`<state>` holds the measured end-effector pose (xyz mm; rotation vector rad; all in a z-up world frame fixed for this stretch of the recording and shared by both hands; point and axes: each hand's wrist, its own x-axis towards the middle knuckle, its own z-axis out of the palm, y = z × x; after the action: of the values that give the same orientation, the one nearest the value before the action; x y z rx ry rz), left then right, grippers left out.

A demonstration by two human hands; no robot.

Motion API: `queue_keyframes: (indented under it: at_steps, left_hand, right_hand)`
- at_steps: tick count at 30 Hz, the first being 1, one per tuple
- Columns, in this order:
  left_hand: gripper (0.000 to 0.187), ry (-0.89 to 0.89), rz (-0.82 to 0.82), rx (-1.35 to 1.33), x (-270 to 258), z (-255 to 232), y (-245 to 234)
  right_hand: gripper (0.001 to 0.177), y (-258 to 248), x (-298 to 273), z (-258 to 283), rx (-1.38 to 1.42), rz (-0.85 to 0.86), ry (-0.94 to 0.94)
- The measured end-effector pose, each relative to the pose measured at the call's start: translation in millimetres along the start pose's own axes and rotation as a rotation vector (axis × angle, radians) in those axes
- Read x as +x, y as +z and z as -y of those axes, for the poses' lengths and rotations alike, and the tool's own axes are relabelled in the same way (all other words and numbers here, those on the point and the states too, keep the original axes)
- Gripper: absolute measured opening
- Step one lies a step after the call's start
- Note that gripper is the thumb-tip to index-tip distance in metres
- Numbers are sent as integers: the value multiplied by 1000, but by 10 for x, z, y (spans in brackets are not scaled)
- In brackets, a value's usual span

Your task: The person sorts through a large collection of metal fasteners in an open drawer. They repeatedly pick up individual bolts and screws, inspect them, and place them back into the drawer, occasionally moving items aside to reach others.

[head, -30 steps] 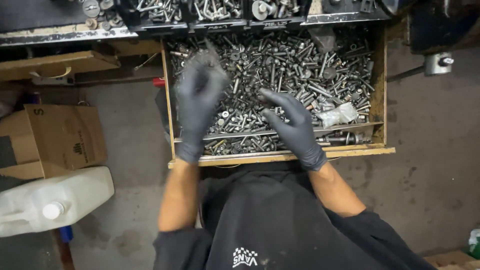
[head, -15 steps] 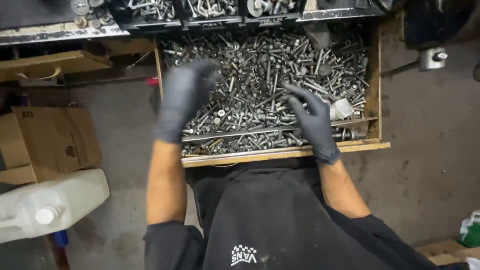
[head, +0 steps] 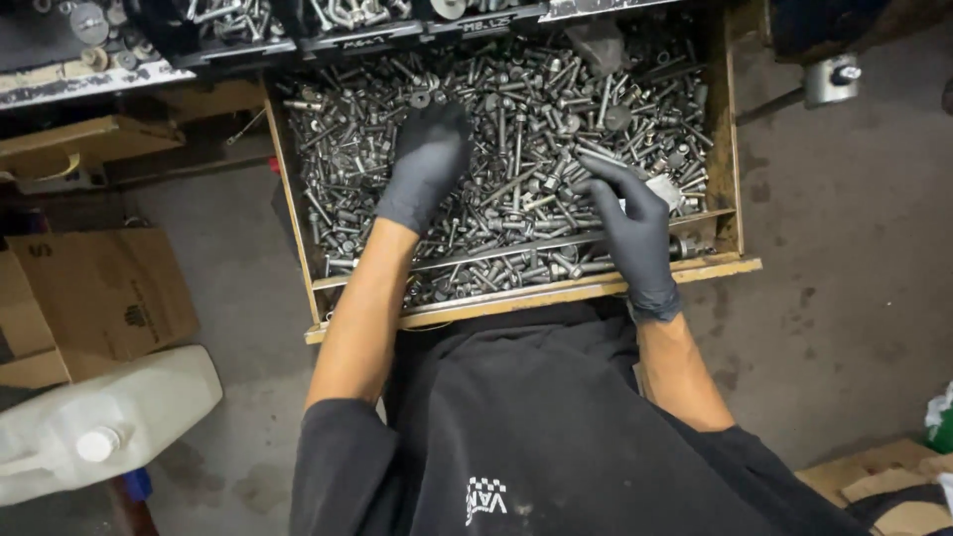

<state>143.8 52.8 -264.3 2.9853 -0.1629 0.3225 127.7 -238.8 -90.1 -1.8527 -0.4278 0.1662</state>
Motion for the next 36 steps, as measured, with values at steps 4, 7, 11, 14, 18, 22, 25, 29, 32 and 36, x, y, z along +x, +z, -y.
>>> queue_keyframes:
  at_steps: [4,7,11,14,18,22,25,29,32,36]
  left_hand:
    - [23,-193,61,-106,-37,-158,-439]
    - [20,-123,60,-26,-128,-140,-486]
    - [12,-272,185,-266,-277,-289,-999]
    - [32,-658,473,-358,172,-194,-1409]
    - [27,-440,352,-104,146,11,-843]
    - [35,-191,-118,221,139,168,-218]
    - [32,-209,-176,99,142,117,-311]
    - [44,-133,-220,133,137,8,-516]
    - [6,-226,-374,-104,81,9,-651]
    - [16,-272,-411,-463,-174,-235,-1112]
  right_hand:
    - [26,-48,-17,5,22,13,1]
    - [26,-82,10,3,28,33,-7]
    - [27,-75,-5,-24,54,21,1]
    - [25,-21,-10,-16,27,42,30]
    - [26,12,-3,55,74,63,1]
    - [28,-15,23,113,43,83,47]
    - [29,-19,26,95,30,93,26]
    - [31,-30,-9,116,41,113,22]
    - [30,-5,-25,216,52,109,35]
    - [24,199,21,312,131,64,-18]
